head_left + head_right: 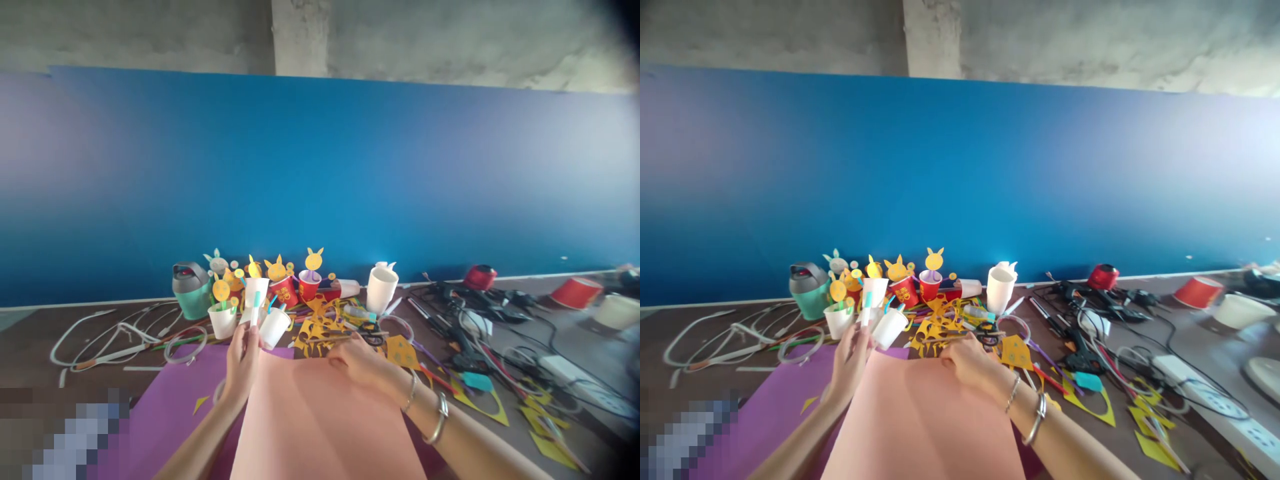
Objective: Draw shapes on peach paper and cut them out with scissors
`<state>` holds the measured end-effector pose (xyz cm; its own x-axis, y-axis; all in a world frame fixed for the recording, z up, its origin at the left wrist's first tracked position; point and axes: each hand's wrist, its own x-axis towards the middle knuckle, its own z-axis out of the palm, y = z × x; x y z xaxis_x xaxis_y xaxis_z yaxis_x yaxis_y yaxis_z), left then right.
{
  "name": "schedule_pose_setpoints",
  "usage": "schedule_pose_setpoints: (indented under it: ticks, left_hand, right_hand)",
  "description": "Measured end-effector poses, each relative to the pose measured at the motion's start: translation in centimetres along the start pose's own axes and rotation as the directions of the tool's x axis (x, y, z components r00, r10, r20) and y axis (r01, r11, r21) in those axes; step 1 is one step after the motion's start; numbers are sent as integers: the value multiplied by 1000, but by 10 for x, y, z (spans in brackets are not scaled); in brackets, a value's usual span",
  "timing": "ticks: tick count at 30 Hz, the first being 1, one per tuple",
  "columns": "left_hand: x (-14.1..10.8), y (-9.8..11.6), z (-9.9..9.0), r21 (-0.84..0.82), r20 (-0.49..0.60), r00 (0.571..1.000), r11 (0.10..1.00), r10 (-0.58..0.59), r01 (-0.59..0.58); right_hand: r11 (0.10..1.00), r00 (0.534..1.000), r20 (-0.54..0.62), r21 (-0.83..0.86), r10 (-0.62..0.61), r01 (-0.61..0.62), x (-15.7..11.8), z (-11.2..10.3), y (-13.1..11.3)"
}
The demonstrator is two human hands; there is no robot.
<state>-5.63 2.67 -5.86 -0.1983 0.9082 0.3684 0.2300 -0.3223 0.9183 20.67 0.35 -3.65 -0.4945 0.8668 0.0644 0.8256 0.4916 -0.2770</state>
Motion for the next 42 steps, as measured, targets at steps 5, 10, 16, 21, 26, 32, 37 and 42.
schedule_pose_setpoints:
  ticks: [5,10,16,21,26,32,37,42]
  left_hand:
    - [9,15,-3,121,137,990,993,-16,-1]
    - [-12,39,27,62,371,923,994,-106,89]
    - [-56,30,77,51,444,861,967,-247,251]
    - [-60,14,78,182,380,909,977,-173,110]
    - [-63,12,76,182,487,869,983,-91,0]
    - [-70,18,76,299,586,809,937,-31,-180]
    - [-71,24,76,356,572,820,908,-24,-222]
    - [-74,26,74,295,532,847,935,10,-196]
  right_hand:
    - [996,980,-191,-71,-60,48,-10,26,-2]
    - [994,970,-225,-80,-96,80,-15,45,-6]
    - [999,945,-325,1,-37,39,-15,44,4]
    - [994,874,-482,103,70,-23,-18,34,19]
    - [900,853,-510,416,110,133,-21,30,2]
    - [191,898,-199,973,393,133,-13,32,-17]
    - [-234,879,-101,944,466,232,-5,17,7]
    - [12,896,-102,994,432,107,-8,17,18]
